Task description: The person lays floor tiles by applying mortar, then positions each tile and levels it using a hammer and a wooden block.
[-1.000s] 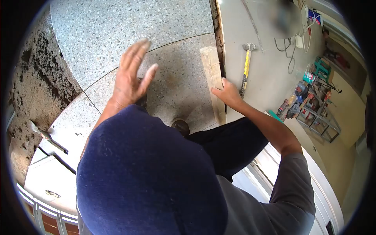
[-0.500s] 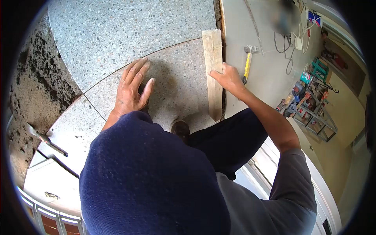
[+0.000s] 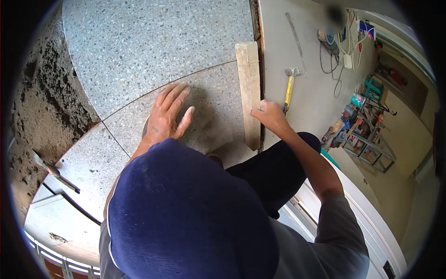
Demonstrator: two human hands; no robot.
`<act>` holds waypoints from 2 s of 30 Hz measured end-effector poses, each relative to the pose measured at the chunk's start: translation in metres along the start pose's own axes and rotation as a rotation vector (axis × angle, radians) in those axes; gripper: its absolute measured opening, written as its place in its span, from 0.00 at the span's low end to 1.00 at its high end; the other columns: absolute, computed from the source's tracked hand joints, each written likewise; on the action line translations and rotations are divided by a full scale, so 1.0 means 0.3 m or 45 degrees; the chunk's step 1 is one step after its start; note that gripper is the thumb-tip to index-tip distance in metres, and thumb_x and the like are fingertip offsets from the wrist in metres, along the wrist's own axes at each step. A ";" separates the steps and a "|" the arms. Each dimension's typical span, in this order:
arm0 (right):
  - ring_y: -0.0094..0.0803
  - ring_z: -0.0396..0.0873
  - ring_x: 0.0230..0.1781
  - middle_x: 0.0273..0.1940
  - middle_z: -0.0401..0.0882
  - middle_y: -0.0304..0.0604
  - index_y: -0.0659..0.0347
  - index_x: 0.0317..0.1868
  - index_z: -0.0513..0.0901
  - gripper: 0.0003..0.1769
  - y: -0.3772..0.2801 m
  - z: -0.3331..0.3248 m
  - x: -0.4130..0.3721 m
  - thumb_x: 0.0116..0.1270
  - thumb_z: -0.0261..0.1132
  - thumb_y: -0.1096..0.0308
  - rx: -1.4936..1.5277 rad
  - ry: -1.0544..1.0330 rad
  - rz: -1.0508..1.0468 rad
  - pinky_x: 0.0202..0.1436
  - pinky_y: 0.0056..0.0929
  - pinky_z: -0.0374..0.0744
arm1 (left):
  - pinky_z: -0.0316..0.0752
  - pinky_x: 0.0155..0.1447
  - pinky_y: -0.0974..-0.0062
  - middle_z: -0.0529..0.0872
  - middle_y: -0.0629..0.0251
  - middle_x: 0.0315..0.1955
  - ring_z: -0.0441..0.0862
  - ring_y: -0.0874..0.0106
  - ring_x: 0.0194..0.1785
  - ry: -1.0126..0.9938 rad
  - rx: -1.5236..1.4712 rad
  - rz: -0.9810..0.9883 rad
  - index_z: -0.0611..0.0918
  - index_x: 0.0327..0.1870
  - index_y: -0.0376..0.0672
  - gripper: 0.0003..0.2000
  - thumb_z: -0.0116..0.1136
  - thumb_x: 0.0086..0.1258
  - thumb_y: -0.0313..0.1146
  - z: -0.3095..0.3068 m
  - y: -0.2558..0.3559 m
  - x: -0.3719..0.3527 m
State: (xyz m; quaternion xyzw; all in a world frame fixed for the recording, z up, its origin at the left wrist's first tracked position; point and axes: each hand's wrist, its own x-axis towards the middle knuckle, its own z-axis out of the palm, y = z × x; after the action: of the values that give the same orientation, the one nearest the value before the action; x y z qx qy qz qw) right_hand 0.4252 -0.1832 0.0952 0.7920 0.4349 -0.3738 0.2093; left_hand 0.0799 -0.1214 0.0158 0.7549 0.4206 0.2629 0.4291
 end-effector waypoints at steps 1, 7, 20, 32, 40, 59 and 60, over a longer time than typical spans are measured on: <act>0.62 0.85 0.39 0.33 0.83 0.68 0.73 0.35 0.79 0.28 -0.020 -0.007 0.015 0.59 0.70 0.49 -0.004 0.007 -0.006 0.47 0.51 0.81 | 0.71 0.75 0.56 0.80 0.54 0.68 0.73 0.52 0.73 0.007 0.002 -0.002 0.80 0.67 0.39 0.24 0.68 0.69 0.30 -0.005 0.003 0.008; 0.59 0.83 0.32 0.29 0.81 0.67 0.73 0.33 0.78 0.27 -0.074 -0.045 0.043 0.59 0.70 0.51 0.024 0.092 -0.067 0.40 0.49 0.79 | 0.70 0.75 0.57 0.80 0.55 0.68 0.73 0.52 0.73 0.018 0.005 -0.040 0.80 0.67 0.39 0.24 0.68 0.69 0.31 -0.006 0.003 0.005; 0.61 0.85 0.40 0.36 0.84 0.68 0.74 0.35 0.81 0.27 -0.014 -0.009 -0.007 0.58 0.71 0.51 -0.136 -0.116 -0.037 0.47 0.51 0.81 | 0.70 0.75 0.56 0.79 0.55 0.68 0.73 0.53 0.73 0.040 0.015 0.001 0.80 0.66 0.39 0.23 0.67 0.70 0.33 -0.016 -0.005 0.008; 0.60 0.84 0.35 0.31 0.82 0.65 0.73 0.32 0.80 0.23 -0.127 -0.081 0.088 0.59 0.70 0.55 -0.039 0.138 -0.063 0.42 0.50 0.80 | 0.68 0.76 0.52 0.79 0.51 0.66 0.72 0.53 0.73 0.074 -0.071 -0.004 0.80 0.66 0.36 0.22 0.64 0.73 0.35 -0.027 -0.013 0.006; 0.50 0.87 0.36 0.33 0.87 0.59 0.73 0.45 0.85 0.28 -0.164 -0.098 -0.006 0.60 0.76 0.52 -0.155 0.214 -0.082 0.44 0.43 0.83 | 0.68 0.76 0.53 0.79 0.51 0.66 0.72 0.53 0.73 0.135 -0.129 -0.012 0.80 0.65 0.35 0.22 0.64 0.72 0.35 -0.044 -0.023 -0.009; 0.53 0.86 0.31 0.28 0.85 0.58 0.71 0.38 0.85 0.22 -0.281 -0.160 0.095 0.60 0.71 0.56 -0.049 0.376 -0.195 0.40 0.46 0.81 | 0.68 0.76 0.52 0.79 0.50 0.66 0.71 0.52 0.73 0.182 -0.179 0.031 0.80 0.64 0.34 0.22 0.64 0.71 0.33 -0.054 -0.035 -0.015; 0.53 0.86 0.31 0.28 0.85 0.58 0.71 0.39 0.85 0.22 -0.298 -0.171 0.097 0.60 0.72 0.55 -0.026 0.388 -0.189 0.40 0.45 0.82 | 0.67 0.76 0.51 0.79 0.50 0.66 0.71 0.52 0.73 0.185 -0.185 0.031 0.80 0.64 0.34 0.22 0.64 0.71 0.33 -0.054 -0.034 -0.016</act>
State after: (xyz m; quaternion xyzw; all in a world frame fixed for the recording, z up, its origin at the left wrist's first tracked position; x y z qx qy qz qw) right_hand 0.3807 -0.0863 0.1045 0.8031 0.5227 -0.2594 0.1207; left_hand 0.0610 -0.1157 0.0148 0.7059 0.4212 0.3519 0.4477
